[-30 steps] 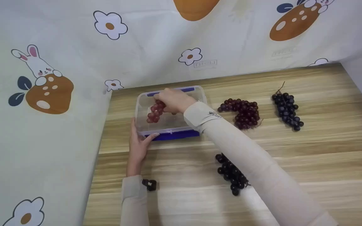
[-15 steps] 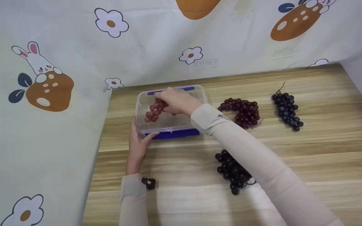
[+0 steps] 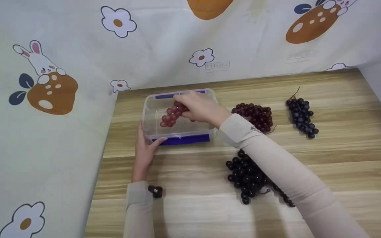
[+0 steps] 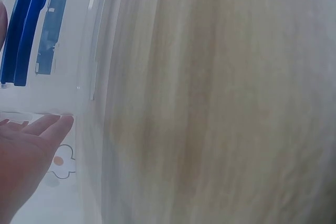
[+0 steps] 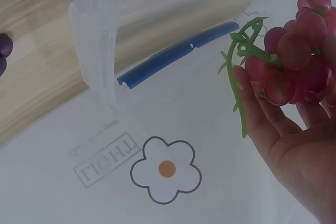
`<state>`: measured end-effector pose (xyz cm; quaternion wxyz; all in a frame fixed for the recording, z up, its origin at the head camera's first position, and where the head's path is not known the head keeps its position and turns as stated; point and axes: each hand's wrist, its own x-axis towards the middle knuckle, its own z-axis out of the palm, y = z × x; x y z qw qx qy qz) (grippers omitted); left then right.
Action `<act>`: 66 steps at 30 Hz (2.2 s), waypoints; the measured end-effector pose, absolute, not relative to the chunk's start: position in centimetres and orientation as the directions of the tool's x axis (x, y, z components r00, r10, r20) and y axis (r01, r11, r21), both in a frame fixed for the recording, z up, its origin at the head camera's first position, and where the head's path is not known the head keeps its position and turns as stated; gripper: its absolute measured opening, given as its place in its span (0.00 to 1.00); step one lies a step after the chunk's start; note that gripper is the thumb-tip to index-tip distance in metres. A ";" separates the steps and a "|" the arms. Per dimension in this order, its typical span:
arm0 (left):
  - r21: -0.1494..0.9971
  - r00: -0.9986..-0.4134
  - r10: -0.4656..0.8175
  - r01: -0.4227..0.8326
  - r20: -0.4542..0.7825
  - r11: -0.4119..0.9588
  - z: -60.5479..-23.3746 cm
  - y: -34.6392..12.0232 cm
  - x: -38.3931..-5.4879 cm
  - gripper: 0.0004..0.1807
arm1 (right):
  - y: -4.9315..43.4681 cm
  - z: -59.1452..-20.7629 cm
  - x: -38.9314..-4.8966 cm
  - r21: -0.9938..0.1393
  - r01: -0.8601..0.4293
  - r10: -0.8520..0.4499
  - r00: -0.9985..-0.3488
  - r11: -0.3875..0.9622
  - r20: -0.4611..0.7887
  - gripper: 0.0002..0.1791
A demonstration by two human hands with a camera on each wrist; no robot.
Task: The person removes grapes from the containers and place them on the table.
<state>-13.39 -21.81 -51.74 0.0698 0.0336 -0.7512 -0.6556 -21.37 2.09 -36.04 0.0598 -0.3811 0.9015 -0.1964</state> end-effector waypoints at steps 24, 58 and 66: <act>0.980 -0.988 -0.153 0.001 0.031 0.197 -51.6 -21.9 -13.5 0.62 | 9.3 -34.4 -18.1 -0.527 -0.541 -0.609 -0.791 0.656 0.054 0.17; 0.994 -0.989 -0.125 0.063 0.075 0.092 -52.1 -22.3 -13.4 0.60 | 21.7 -36.5 -13.0 -0.524 -0.386 -0.398 -0.912 0.759 0.094 0.19; 0.988 -0.991 -0.122 0.031 0.049 0.151 -51.8 -22.3 -13.3 0.60 | 23.9 -37.7 -11.6 -0.547 -0.377 -0.357 -0.922 0.747 0.149 0.17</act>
